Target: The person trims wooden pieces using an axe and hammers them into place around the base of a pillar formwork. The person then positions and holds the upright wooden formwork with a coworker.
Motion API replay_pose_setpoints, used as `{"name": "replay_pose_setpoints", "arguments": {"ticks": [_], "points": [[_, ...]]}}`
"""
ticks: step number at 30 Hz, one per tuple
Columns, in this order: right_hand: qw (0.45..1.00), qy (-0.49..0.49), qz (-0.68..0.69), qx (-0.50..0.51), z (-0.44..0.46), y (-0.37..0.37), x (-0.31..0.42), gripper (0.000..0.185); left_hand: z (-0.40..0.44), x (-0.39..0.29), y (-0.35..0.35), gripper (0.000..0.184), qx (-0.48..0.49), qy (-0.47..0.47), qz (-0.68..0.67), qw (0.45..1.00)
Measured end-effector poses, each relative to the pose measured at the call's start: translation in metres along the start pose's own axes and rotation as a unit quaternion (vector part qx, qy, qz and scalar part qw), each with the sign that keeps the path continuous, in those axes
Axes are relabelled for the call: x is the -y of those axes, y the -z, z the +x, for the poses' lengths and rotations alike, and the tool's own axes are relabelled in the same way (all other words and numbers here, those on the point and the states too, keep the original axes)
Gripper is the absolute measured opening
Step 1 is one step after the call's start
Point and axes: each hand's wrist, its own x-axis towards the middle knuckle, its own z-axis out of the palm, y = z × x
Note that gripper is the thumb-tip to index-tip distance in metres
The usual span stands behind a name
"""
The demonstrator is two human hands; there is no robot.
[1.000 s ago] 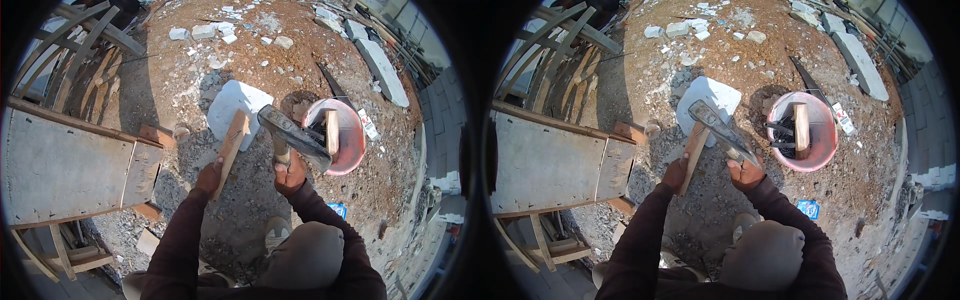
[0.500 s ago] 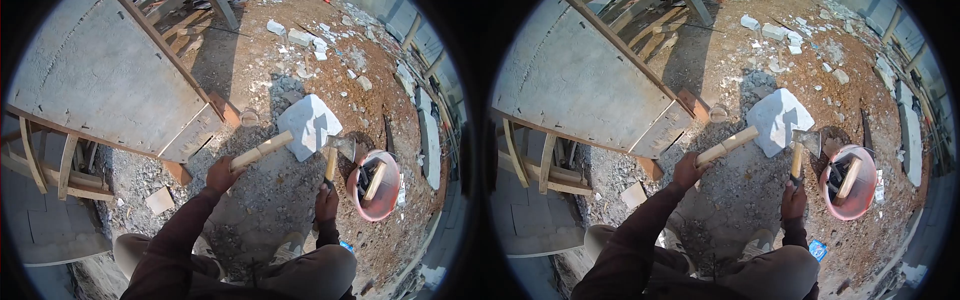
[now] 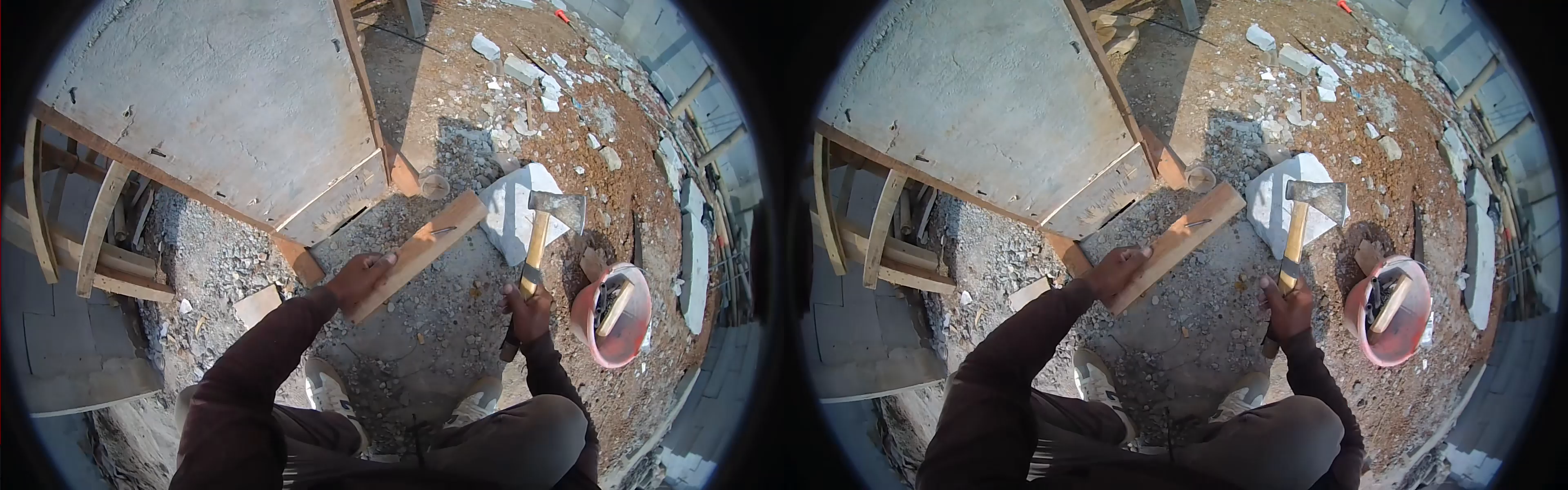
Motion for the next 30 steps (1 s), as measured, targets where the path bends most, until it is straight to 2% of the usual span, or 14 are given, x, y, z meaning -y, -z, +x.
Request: {"name": "replay_pose_setpoints", "arguments": {"ticks": [3,5,8,10,11,12,15,16,19,22,24,25,28,30], "points": [[0.999,0.011,-0.019,0.036,0.038,0.010,0.046,0.035,-0.007,-0.052,0.024,0.054,0.021,-0.136,0.141,0.980],[0.998,-0.031,-0.032,0.047,0.055,0.010,0.090,0.043,-0.012,-0.059,0.037,0.055,-0.004,-0.206,0.193,0.959],[0.993,-0.094,-0.058,0.045,0.064,-0.012,0.115,0.047,-0.023,-0.054,0.040,0.056,-0.013,-0.252,0.258,0.933],[0.989,-0.104,-0.088,0.052,0.069,-0.035,0.119,0.049,-0.033,-0.047,0.025,0.055,-0.062,-0.274,0.260,0.924],[0.979,-0.127,-0.152,0.053,0.071,-0.044,0.115,0.048,-0.038,-0.039,0.016,0.055,-0.088,-0.282,0.263,0.919],[0.983,-0.133,-0.119,0.034,0.070,-0.055,0.105,0.046,-0.041,-0.027,0.009,0.051,-0.108,-0.304,0.253,0.912],[0.984,-0.168,-0.059,0.029,0.077,-0.067,0.062,0.042,-0.047,0.011,-0.006,0.059,-0.103,-0.247,0.241,0.933],[0.981,-0.185,-0.042,0.030,0.078,-0.070,0.052,0.041,-0.048,0.017,-0.008,0.069,-0.111,-0.225,0.239,0.938],[0.975,-0.209,-0.027,0.072,0.081,-0.084,0.042,0.035,-0.045,0.025,-0.006,0.078,-0.179,-0.207,0.232,0.934],[0.978,-0.188,-0.031,0.087,0.090,-0.100,0.042,0.031,-0.035,0.028,0.013,0.082,-0.072,-0.192,0.307,0.929],[0.981,-0.149,-0.040,0.114,0.100,-0.105,0.043,0.037,-0.035,0.019,0.028,0.080,-0.045,-0.172,0.266,0.948],[0.981,-0.160,0.019,0.111,0.104,-0.105,0.047,0.041,-0.034,0.014,0.031,0.079,-0.030,-0.160,0.244,0.956],[0.968,-0.165,0.169,0.081,0.100,-0.118,0.067,0.060,-0.034,0.021,0.010,0.068,0.001,-0.108,-0.039,0.993],[0.979,-0.156,0.122,0.039,0.081,-0.127,0.065,0.060,-0.037,0.018,-0.015,0.060,0.050,-0.069,-0.181,0.980]]}}
